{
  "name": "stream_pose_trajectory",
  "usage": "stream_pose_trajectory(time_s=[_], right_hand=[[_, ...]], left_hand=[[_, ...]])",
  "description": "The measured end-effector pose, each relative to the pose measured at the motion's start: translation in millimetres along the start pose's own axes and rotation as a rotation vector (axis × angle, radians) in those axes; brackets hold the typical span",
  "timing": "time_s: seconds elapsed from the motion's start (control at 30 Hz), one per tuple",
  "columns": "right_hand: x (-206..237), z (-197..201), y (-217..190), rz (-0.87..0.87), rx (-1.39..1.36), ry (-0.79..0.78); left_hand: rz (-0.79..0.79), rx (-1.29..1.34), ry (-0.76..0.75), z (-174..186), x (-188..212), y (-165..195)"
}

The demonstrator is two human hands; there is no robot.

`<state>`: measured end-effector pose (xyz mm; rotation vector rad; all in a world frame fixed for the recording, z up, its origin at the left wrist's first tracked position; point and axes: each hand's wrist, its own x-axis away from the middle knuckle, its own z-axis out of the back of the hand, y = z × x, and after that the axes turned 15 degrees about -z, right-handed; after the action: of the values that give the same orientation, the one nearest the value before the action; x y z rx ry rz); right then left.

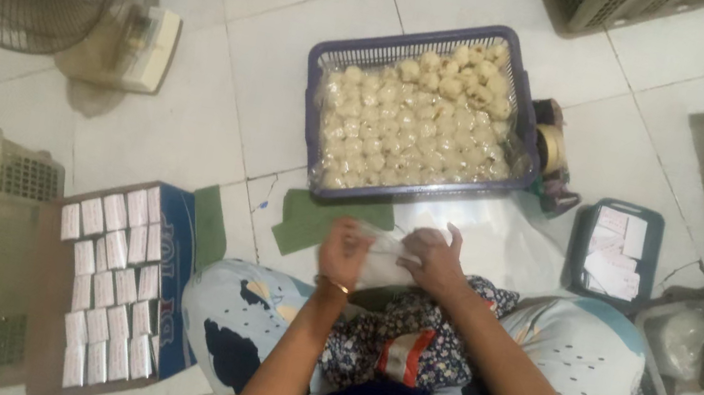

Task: The person sits on the floor and wraps small round items one at a time in clear plastic film, twisting the ends closed. They place each wrapped item into a tray or into a box lined with white labeled packets, and at one point uses scissors to cut plastic wrap.

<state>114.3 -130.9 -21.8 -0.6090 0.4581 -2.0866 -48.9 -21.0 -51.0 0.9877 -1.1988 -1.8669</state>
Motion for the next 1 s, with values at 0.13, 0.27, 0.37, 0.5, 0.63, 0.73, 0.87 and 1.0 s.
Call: stream_pose_trajectory(time_s=[0.13, 0.27, 0.37, 0.5, 0.63, 0.73, 0.87, 1.0], right_hand=[[-10, -3, 20, -0.188, -0.302, -0.27], [-11, -9, 37, -0.216, -0.644, -0.574], [-9, -12, 49, -0.249, -0.925, -0.704], [-11, -9, 61, -0.332, -0.862, -0.696], [-20, -13, 68, -0.363, -0.835, -0.632], [-25, -25, 71, -0.318, -0.921, -0.586], [-28, -42, 75, -0.324, -0.951, -0.555], [-31, -50, 80, -0.374, -0.832, -0.524]], left_hand=[[0.311, -0.021, -0.3, 31, -17, -21], [0.882, 0.579, -0.542, 53, -26, -32], [0.938, 0.765, -0.372, 54, -72, -32], [0.352, 0.459, 0.206, 54, -198, -7], [-0.522, 0.132, 0.619, 26, -305, 46], [-0.981, -0.281, 0.249, -31, -333, 67], [-1.265, -0.88, -0.326, -102, -335, 48], [-0.772, -1.053, -0.626, -114, -330, 18]])
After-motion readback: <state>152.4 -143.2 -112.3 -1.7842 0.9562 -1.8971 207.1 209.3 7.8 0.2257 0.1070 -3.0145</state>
